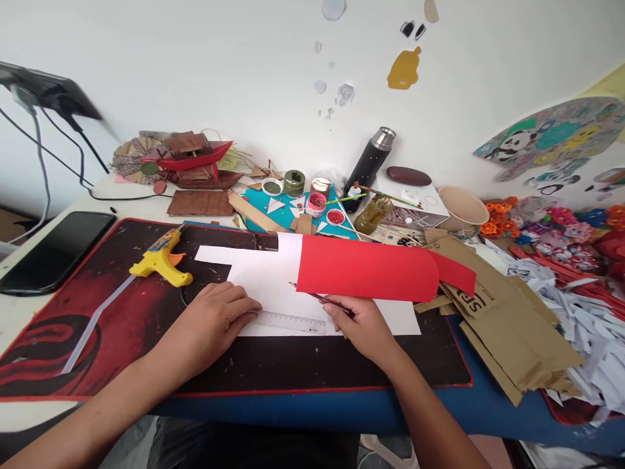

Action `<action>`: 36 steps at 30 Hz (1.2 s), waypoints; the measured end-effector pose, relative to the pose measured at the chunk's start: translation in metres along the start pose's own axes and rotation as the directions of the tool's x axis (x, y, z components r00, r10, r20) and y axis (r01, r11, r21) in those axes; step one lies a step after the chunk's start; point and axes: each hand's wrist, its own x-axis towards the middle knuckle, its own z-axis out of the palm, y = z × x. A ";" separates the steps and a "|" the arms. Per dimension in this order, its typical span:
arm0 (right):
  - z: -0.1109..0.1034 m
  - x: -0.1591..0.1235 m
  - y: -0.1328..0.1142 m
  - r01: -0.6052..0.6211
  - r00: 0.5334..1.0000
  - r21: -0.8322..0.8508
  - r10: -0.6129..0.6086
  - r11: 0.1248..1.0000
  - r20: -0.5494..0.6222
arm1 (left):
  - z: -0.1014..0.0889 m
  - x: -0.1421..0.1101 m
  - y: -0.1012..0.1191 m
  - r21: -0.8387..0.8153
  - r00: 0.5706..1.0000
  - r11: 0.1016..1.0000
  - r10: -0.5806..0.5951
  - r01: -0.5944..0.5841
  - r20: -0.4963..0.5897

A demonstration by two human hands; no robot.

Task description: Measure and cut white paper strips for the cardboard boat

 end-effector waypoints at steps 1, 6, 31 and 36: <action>0.002 0.002 -0.002 -0.006 1.000 0.022 0.005 1.000 0.017 | 0.002 -0.004 0.002 0.034 1.000 0.999 0.001 -0.001 -0.021; 0.015 0.010 -0.006 -0.056 0.994 0.129 0.044 0.990 0.100 | 0.007 -0.024 0.021 0.233 0.974 0.972 0.032 0.022 -0.225; 0.012 0.025 -0.006 -0.104 0.992 0.215 0.086 0.971 0.089 | 0.034 -0.063 0.064 0.253 0.972 0.964 0.133 -0.081 -0.193; 0.013 0.024 -0.001 -0.115 0.992 0.211 0.101 0.971 0.074 | 0.036 -0.067 0.063 0.237 0.976 0.969 0.113 -0.067 -0.184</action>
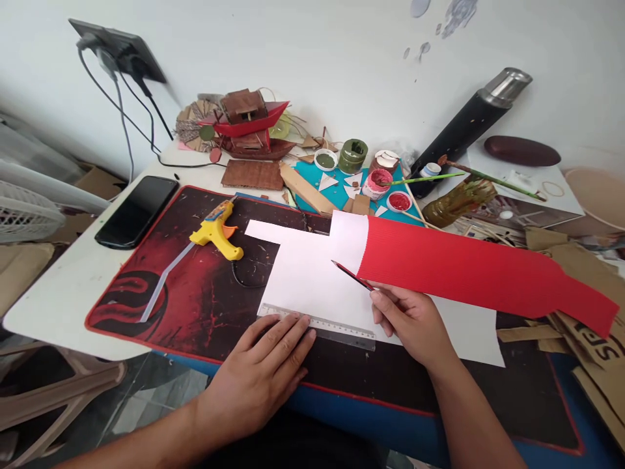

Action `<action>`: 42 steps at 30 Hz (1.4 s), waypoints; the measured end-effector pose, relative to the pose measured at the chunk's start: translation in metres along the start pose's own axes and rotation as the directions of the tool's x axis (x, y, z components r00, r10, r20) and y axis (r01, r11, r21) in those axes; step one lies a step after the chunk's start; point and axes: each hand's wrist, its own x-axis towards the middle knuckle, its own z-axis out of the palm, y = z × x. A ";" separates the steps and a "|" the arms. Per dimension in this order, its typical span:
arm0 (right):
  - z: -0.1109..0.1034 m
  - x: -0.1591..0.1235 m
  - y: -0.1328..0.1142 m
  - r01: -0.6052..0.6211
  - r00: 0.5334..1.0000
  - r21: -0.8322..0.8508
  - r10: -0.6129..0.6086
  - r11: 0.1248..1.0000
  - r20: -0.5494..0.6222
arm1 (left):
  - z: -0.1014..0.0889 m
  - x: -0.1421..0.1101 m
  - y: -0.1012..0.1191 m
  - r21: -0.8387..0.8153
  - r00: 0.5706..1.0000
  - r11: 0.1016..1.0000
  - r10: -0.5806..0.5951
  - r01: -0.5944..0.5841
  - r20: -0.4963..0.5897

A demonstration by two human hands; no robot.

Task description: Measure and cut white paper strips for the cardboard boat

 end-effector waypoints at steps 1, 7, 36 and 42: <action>0.000 0.000 0.001 0.002 1.000 -0.001 -0.002 1.000 -0.005 | 0.000 -0.001 0.000 -0.002 1.000 1.000 -0.003 0.003 0.003; 0.001 -0.002 0.002 -0.021 0.999 -0.007 0.021 1.000 -0.033 | 0.000 -0.004 0.003 0.006 1.000 1.000 -0.018 0.018 0.007; 0.002 -0.003 -0.001 0.004 0.998 -0.049 -0.008 0.999 -0.070 | -0.001 -0.008 0.005 0.008 1.000 1.000 -0.025 0.025 -0.009; 0.001 -0.004 0.000 0.004 0.996 -0.059 -0.009 0.998 -0.089 | 0.000 -0.009 0.006 0.001 0.999 0.999 -0.037 0.037 -0.015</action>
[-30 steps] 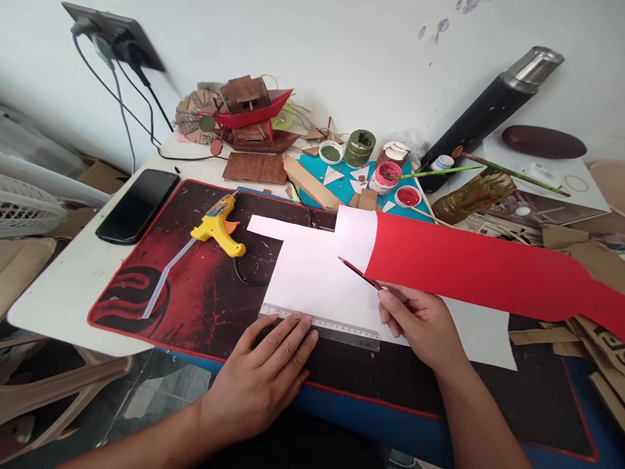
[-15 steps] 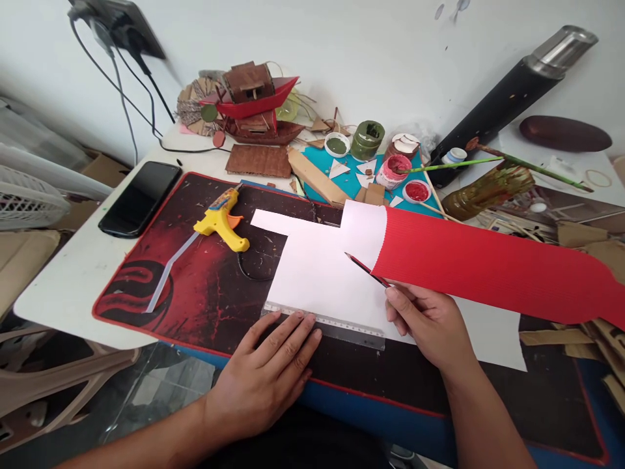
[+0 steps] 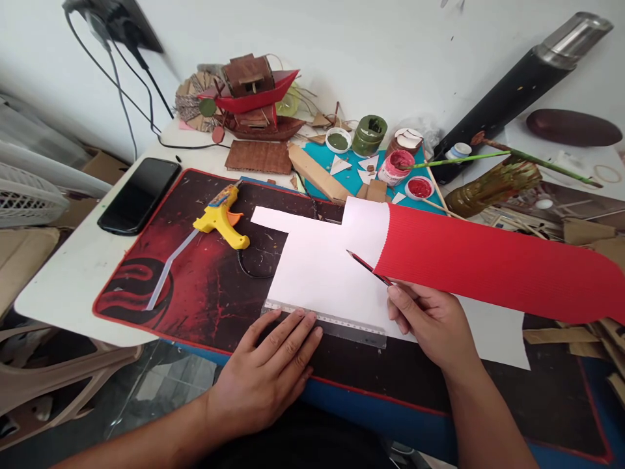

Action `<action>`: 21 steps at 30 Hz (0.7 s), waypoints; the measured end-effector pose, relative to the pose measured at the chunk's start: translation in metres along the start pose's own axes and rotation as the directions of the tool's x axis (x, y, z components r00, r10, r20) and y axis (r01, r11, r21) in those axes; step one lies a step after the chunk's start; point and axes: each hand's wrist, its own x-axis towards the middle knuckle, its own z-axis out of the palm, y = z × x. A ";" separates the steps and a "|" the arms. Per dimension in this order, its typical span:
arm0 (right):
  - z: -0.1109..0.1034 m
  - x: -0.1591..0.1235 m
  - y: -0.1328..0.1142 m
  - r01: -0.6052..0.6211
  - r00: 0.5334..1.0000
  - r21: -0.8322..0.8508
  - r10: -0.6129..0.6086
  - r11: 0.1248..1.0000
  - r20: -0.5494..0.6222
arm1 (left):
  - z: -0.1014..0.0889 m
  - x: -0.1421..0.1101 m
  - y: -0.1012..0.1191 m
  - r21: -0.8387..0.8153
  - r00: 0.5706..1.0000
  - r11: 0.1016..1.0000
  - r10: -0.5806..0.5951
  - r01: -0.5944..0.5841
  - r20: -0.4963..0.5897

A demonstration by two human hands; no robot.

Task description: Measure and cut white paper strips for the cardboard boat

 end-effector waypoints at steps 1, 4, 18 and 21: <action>0.000 0.000 0.000 0.000 1.000 0.000 0.000 1.000 0.001 | 0.000 0.000 0.000 -0.001 1.000 1.000 0.000 0.000 0.000; 0.000 0.000 0.001 -0.003 1.000 0.000 0.003 1.000 0.004 | 0.001 -0.001 0.000 0.006 1.000 1.000 0.000 0.000 0.005; 0.003 0.001 -0.004 0.003 0.999 0.037 -0.004 0.999 0.038 | 0.003 -0.003 0.000 -0.037 1.000 0.999 -0.010 0.011 0.002; 0.003 0.001 -0.005 0.010 0.999 0.035 -0.011 0.999 0.051 | 0.004 -0.004 0.000 -0.043 1.000 0.999 -0.015 0.015 0.004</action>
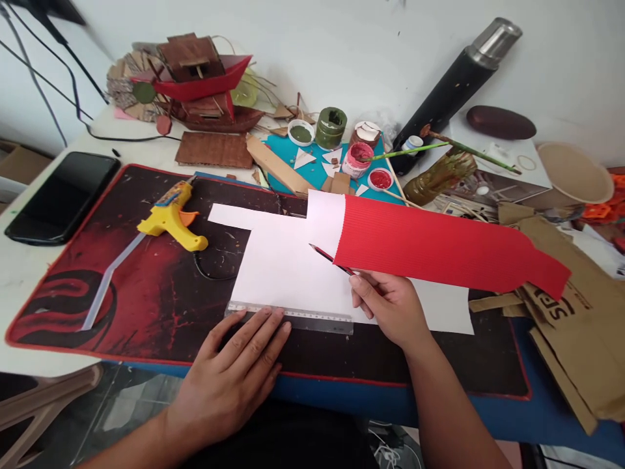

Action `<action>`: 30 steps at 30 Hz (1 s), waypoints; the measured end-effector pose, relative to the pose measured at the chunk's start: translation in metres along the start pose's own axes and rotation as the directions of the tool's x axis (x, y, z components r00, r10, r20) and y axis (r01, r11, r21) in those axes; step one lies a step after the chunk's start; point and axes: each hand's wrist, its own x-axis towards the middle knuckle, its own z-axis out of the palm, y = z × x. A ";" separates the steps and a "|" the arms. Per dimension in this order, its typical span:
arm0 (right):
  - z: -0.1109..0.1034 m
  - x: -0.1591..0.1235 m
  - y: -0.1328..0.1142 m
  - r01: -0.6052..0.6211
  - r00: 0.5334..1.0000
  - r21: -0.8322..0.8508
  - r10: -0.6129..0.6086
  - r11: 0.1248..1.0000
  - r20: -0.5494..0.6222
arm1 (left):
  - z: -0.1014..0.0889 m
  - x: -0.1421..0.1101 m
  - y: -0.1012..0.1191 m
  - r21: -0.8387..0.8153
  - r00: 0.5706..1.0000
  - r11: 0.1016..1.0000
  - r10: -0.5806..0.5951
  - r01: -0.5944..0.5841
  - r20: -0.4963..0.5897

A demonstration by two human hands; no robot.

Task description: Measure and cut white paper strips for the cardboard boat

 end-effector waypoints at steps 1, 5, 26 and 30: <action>0.000 0.000 0.000 0.003 1.000 -0.006 -0.003 1.000 0.004 | 0.000 0.000 0.000 -0.004 1.000 1.000 0.000 0.000 -0.001; 0.000 -0.001 0.000 0.000 1.000 -0.025 0.001 1.000 0.014 | 0.000 0.001 -0.001 -0.012 1.000 1.000 0.006 -0.006 0.002; -0.017 -0.001 0.008 -0.023 0.982 0.302 -0.035 0.953 0.187 | 0.002 0.002 -0.001 -0.001 1.000 1.000 0.011 -0.011 -0.022; -0.021 -0.001 0.012 -0.018 0.967 0.319 -0.064 0.948 0.247 | 0.002 0.003 -0.001 0.010 1.000 1.000 0.008 -0.008 -0.023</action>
